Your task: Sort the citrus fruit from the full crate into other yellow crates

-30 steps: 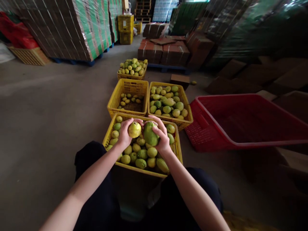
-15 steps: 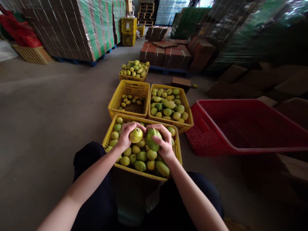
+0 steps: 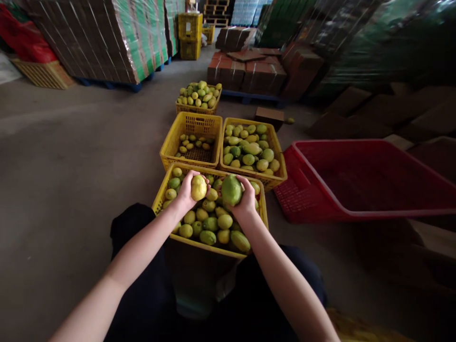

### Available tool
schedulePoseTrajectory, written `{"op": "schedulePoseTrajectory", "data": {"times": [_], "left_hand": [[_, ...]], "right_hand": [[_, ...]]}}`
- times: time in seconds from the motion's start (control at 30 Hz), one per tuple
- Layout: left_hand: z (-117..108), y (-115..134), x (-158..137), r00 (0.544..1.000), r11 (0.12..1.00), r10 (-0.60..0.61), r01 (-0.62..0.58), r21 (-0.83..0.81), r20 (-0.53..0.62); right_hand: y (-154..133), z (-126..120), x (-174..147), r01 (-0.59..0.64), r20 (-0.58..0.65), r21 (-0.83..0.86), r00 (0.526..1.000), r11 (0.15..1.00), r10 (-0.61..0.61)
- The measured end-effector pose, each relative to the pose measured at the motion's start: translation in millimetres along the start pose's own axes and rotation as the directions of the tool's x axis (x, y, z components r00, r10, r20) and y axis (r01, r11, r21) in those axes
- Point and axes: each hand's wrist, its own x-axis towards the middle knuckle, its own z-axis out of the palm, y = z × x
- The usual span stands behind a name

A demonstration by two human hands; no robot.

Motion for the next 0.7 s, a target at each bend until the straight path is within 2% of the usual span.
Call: {"op": "schedulePoseTrajectory", "data": {"times": [0.07, 0.17, 0.3, 0.5, 0.7], "left_hand": [[-1.8, -0.6, 5.0, 0.999, 0.999, -0.022, 0.023, 0.036, -0.033], [-5.5, -3.7, 14.2, 0.994, 0.998, -0.053, 0.057, 0.041, -0.099], [-14.1, -9.4, 26.1, 0.983, 0.996, -0.087, 0.091, 0.019, -0.16], [-33.6, -13.9, 40.4, 0.976, 0.996, -0.071, 0.08, 0.036, -0.204], [-45.6, -10.0, 46.9, 0.964, 0.988, -0.047, 0.084, 0.131, -0.263]], "right_hand": [[-1.0, -1.0, 3.2, -0.086, -0.043, 0.042, 0.995, 0.995, 0.088], [2.1, -2.4, 5.9, -0.14, -0.081, 0.076, 0.986, 0.987, 0.146], [7.8, -1.1, 5.7, -0.179, -0.042, 0.078, 0.982, 0.981, 0.182], [12.4, 2.0, 2.5, -0.21, -0.028, 0.108, 0.976, 0.972, 0.214], [16.1, 1.9, 2.6, -0.246, 0.003, 0.092, 0.969, 0.965, 0.247]]}}
